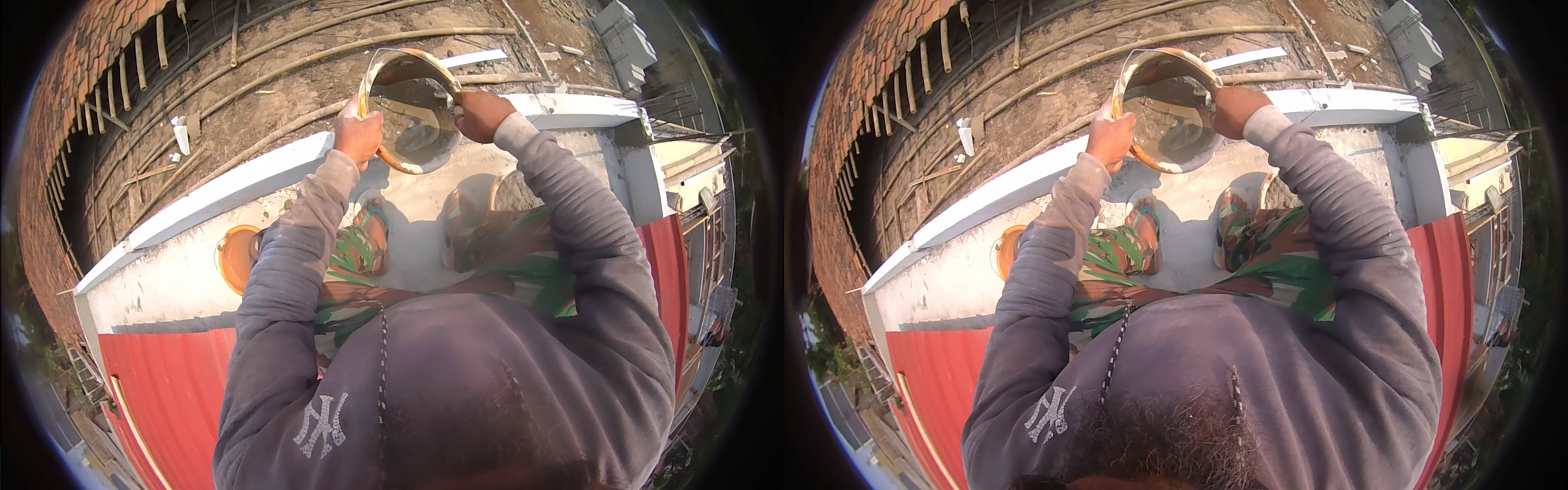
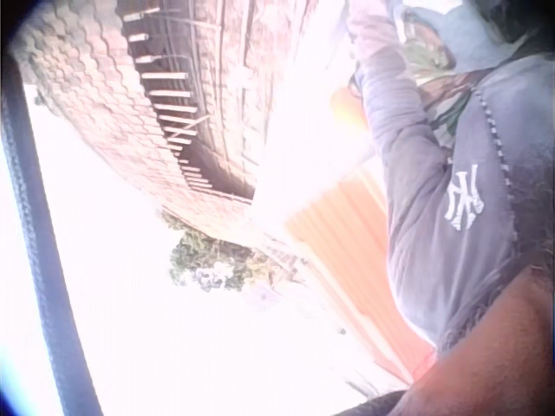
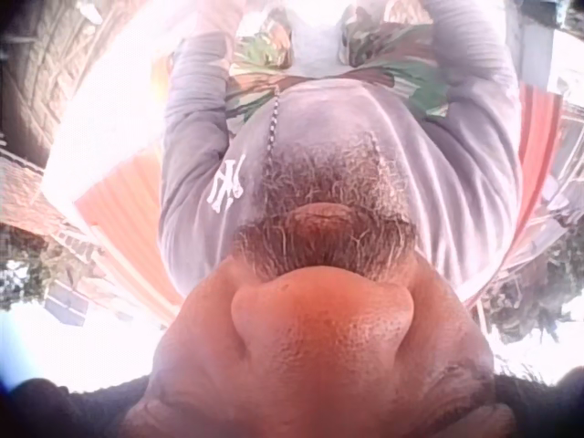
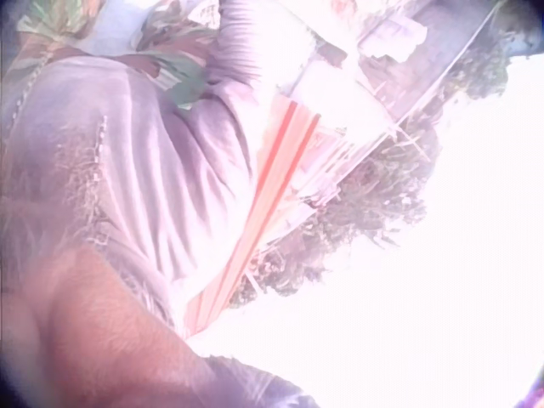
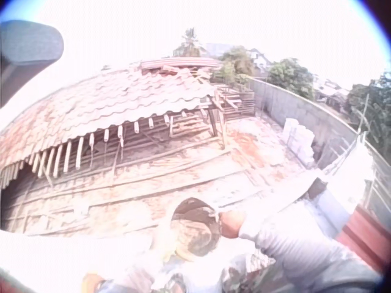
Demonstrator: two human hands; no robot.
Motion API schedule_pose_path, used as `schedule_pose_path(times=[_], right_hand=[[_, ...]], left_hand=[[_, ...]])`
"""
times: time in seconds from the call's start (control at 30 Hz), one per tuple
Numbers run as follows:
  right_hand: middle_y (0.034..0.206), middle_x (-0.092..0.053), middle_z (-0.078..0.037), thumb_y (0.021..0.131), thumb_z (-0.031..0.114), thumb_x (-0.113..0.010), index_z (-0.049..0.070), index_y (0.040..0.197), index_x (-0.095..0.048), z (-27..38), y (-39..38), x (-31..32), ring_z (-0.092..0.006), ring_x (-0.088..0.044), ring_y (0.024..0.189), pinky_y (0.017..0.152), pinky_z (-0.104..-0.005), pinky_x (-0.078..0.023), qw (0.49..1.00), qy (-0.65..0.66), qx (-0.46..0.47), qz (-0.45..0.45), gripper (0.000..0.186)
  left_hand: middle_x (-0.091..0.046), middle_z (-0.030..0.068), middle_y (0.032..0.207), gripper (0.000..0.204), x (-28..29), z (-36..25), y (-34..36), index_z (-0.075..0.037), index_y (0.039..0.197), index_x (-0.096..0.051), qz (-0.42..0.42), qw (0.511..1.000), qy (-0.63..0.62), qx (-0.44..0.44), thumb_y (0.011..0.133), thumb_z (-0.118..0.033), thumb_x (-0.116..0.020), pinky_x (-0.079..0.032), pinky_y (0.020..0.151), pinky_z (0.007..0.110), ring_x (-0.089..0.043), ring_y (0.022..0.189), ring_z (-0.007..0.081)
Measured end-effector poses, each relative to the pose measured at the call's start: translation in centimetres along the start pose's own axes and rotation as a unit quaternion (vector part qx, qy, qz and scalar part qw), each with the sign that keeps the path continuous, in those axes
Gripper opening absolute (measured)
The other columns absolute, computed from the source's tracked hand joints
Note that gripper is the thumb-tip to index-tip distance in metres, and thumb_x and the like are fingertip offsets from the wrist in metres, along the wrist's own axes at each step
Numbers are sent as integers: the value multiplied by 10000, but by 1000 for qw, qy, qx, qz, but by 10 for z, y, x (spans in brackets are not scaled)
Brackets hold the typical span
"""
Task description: The person applies cement from a bucket onto a white concrete ledge using a trowel. The person smooths the cement along the edge while working on a roof.
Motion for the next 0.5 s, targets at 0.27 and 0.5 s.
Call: schedule_pose_path(times=[0.27, 0.5], right_hand=[[983, -784, -225, 936, 338, -606, 1, 1009, -765, -16, 19, 0, -358, -775, 869, 766, -495, -614, 993, -25, -28, 108, 380], [680, -571, -27, 929, 450, -672, 69, 961, -744, -56, 6, -84, -165, -533, 515, 472, -345, -443, 885, 377, -68, 266, 389]], left_hand=[[-649, 37, 936, 515, -13, -16, -9, -11, 1488, -540, -1, 1000, -14, 0, 974, -7, -566, -471, 622, 281, -565, 740, 97], [-654, 58, 1031, 515, -25, -12, 5, 12, 1474, -529, 32, 997, -69, -9, 960, 24, -555, -526, 733, 299, -610, 849, 130]])
Point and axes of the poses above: each hand's wrist, its own y-axis towards the middle knuckle, its own x-axis out of the back of the hand, z = x × y, the point moved 8 cm from there along y, towards the middle knuckle
